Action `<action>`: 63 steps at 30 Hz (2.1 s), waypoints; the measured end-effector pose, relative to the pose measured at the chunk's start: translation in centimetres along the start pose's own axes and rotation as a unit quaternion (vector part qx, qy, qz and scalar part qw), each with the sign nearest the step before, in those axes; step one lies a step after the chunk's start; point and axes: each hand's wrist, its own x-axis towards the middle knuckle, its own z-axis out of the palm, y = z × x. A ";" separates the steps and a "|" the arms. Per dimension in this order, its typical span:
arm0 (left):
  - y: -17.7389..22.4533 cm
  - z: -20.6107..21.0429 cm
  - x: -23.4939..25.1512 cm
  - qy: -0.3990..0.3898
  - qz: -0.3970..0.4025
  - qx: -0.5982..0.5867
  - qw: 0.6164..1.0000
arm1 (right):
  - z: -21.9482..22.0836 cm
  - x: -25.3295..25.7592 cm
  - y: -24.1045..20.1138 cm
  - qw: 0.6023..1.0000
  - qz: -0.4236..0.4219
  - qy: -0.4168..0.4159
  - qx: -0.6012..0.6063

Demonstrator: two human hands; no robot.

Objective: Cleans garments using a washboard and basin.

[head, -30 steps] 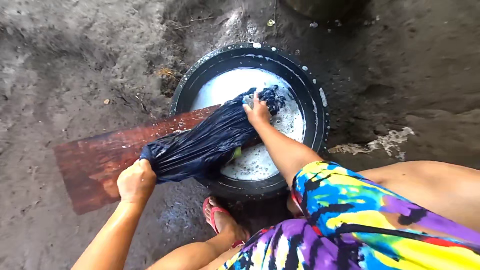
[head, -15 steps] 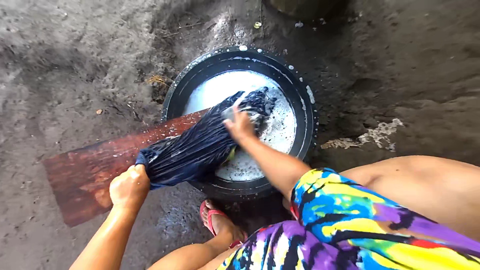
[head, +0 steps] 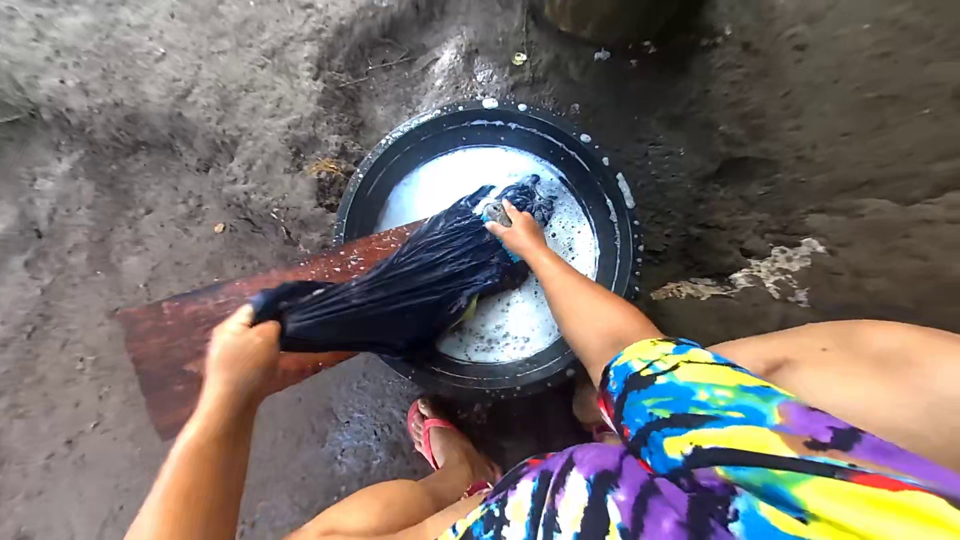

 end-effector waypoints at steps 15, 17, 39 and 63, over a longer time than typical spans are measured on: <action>-2.1 6.8 2.8 -0.071 0.161 0.344 0.922 | 11.4 -13.0 -14.1 0.972 -0.201 -0.114 0.043; -3.7 7.4 3.0 -0.064 0.234 0.385 0.890 | 12.3 -13.5 -15.0 0.953 -0.259 -0.155 0.011; -5.9 4.5 3.4 -0.144 0.321 0.223 0.909 | 1.3 1.5 -0.2 0.997 0.055 0.046 0.033; -6.1 6.0 2.5 -0.067 0.383 0.347 0.853 | 11.6 -13.4 -11.9 0.942 -0.310 -0.095 -0.090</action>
